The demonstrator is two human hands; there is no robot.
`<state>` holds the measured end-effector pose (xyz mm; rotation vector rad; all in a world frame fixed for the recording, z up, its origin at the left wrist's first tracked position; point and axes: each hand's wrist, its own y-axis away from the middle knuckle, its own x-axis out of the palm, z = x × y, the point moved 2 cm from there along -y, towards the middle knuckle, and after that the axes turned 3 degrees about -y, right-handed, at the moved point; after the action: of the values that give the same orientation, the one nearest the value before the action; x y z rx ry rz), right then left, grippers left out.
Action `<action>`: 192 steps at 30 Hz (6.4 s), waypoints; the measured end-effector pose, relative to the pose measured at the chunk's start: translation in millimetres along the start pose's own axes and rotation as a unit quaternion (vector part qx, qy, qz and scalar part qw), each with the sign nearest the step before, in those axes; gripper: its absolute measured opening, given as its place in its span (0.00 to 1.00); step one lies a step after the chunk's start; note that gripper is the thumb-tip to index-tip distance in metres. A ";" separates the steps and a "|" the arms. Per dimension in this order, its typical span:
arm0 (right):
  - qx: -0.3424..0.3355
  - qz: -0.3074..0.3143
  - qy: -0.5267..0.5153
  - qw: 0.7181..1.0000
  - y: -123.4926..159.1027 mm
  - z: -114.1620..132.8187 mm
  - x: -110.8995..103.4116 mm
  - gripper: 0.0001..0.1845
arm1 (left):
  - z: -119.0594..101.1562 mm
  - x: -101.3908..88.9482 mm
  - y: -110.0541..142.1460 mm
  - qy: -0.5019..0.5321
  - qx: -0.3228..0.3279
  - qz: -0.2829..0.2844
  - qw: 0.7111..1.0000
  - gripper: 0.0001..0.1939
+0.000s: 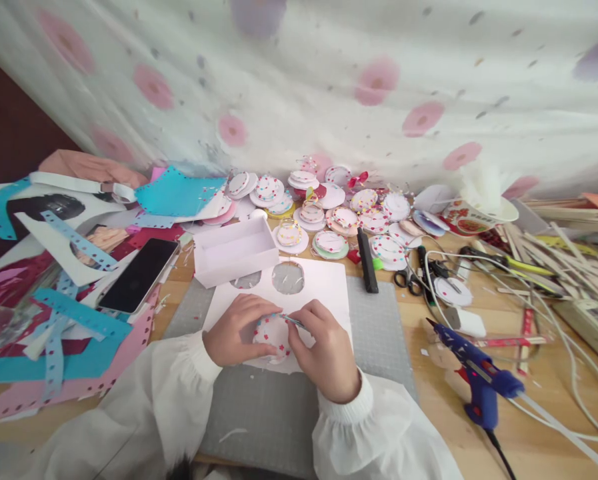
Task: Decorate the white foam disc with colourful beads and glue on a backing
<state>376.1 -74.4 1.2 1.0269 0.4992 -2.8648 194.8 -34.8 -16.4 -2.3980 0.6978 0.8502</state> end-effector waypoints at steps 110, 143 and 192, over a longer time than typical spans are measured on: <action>-0.103 0.113 0.016 0.988 -127.4 16.6 24.7 0.05 | 6.3 14.7 13.7 0.210 -0.191 -0.193 0.939 0.24; -0.119 0.076 0.009 0.990 -118.4 17.4 21.1 0.04 | 8.2 15.7 13.9 0.198 -0.187 -0.193 0.943 0.25; 0.053 -0.178 -0.245 0.952 -24.2 -12.8 -3.8 0.02 | 10.9 -2.5 -24.4 0.171 -0.130 -0.163 0.963 0.08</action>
<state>383.0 -47.6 1.1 0.2105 0.5344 -3.3242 203.3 -9.4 -15.3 -2.8298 0.3053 0.4132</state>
